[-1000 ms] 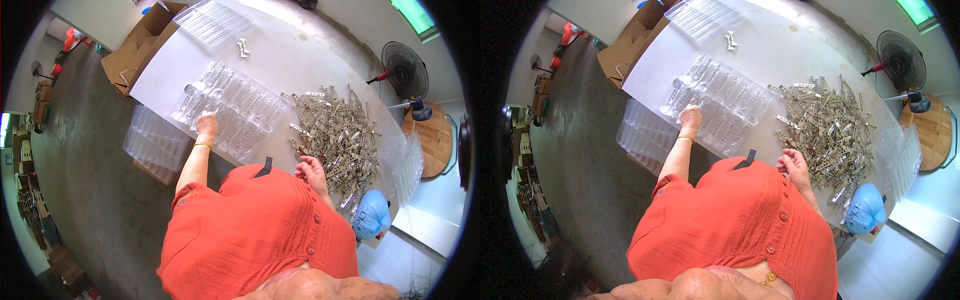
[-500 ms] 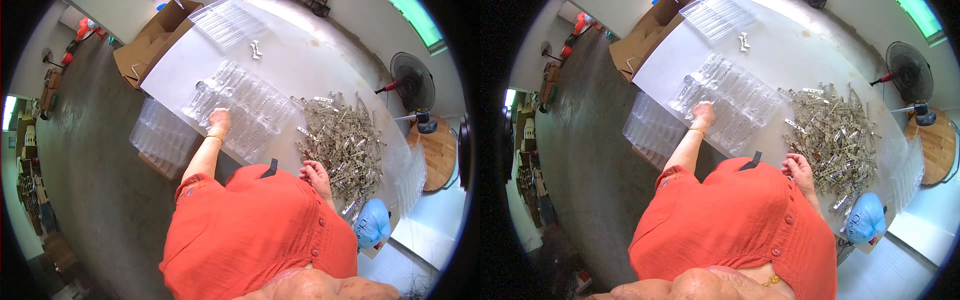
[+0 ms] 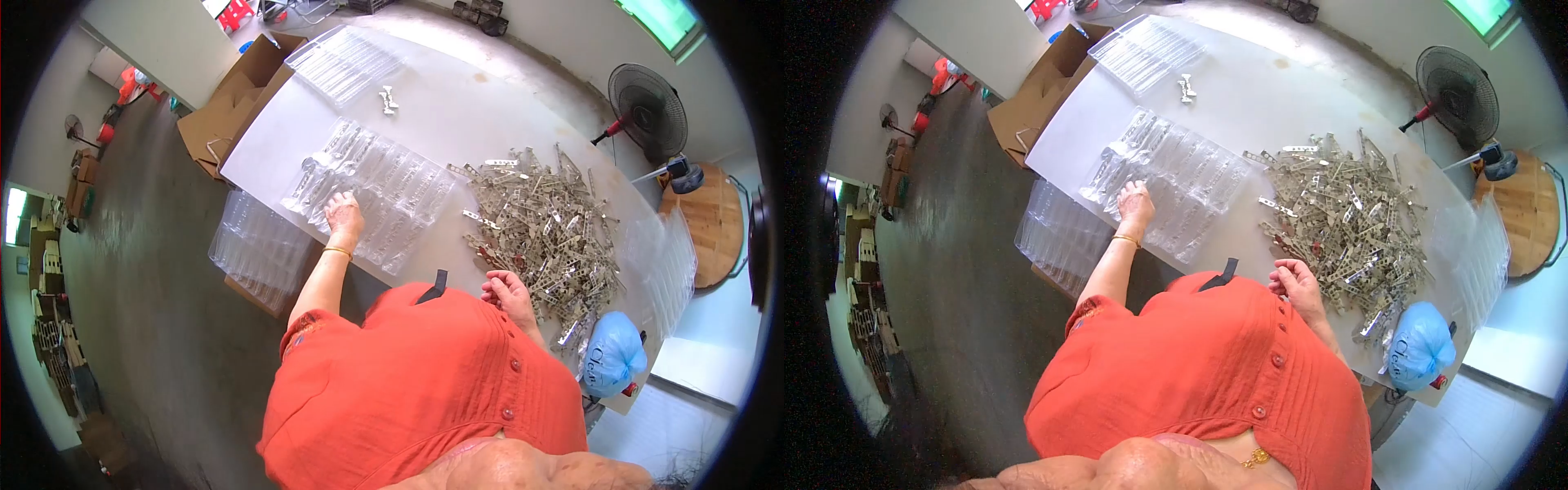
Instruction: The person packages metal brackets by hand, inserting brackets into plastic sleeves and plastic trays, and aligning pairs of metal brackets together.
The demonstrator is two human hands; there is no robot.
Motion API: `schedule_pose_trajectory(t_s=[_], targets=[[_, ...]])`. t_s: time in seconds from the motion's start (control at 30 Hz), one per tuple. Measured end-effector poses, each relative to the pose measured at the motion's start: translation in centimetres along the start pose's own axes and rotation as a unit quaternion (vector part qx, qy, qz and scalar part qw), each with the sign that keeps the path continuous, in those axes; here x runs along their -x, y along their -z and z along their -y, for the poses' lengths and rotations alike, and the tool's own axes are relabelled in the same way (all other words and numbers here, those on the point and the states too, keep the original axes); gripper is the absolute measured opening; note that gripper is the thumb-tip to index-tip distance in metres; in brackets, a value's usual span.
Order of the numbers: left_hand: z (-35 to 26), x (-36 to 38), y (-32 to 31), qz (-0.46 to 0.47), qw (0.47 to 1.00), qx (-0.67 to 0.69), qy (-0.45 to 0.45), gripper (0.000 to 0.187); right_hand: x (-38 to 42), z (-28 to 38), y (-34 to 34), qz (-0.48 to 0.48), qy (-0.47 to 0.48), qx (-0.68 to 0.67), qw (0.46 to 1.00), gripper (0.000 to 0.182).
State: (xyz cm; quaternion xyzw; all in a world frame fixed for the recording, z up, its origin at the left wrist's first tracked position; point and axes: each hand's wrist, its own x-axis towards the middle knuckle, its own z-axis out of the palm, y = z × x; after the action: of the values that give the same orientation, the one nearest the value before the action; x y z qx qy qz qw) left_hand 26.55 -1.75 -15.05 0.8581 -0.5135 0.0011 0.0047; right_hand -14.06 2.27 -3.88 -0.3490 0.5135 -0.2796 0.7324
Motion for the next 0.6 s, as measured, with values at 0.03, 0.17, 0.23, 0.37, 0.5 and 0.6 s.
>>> schedule_pose_trajectory(t_s=[0.03, 0.17, 0.23, 0.37, 0.5, 0.6], targets=[[-1.0, 0.7, 0.5, -0.004, 1.0, -0.001, -0.004, 0.027, 0.4, 0.0, 0.5, 0.002, 0.001, 0.004, 1.0, 0.021], [-7.2, 5.5, 2.3, 0.08, 0.985, 0.13, -0.078, 0.02, 1.9, 0.1, 2.2, 0.006, 0.008, 0.011, 1.0, 0.02], [-10.3, 8.4, 1.3, 0.149, 0.968, 0.155, -0.13, 0.023, 2.8, 0.5, 3.2, 0.006, 0.012, 0.01, 1.0, 0.02], [-15.5, 13.8, 1.3, 0.294, 0.921, 0.124, -0.223, 0.031, 4.5, 0.9, 6.0, 0.008, 0.041, 0.066, 0.997, 0.019], [-17.0, 17.1, -1.9, 0.338, 0.895, 0.111, -0.271, 0.036, 6.9, 0.6, 11.1, -0.024, 0.077, 0.096, 0.992, 0.02], [-17.6, 18.5, -1.9, 0.391, 0.876, 0.051, -0.276, 0.054, 9.3, 0.3, 15.6, -0.047, 0.086, 0.092, 0.991, 0.02]])
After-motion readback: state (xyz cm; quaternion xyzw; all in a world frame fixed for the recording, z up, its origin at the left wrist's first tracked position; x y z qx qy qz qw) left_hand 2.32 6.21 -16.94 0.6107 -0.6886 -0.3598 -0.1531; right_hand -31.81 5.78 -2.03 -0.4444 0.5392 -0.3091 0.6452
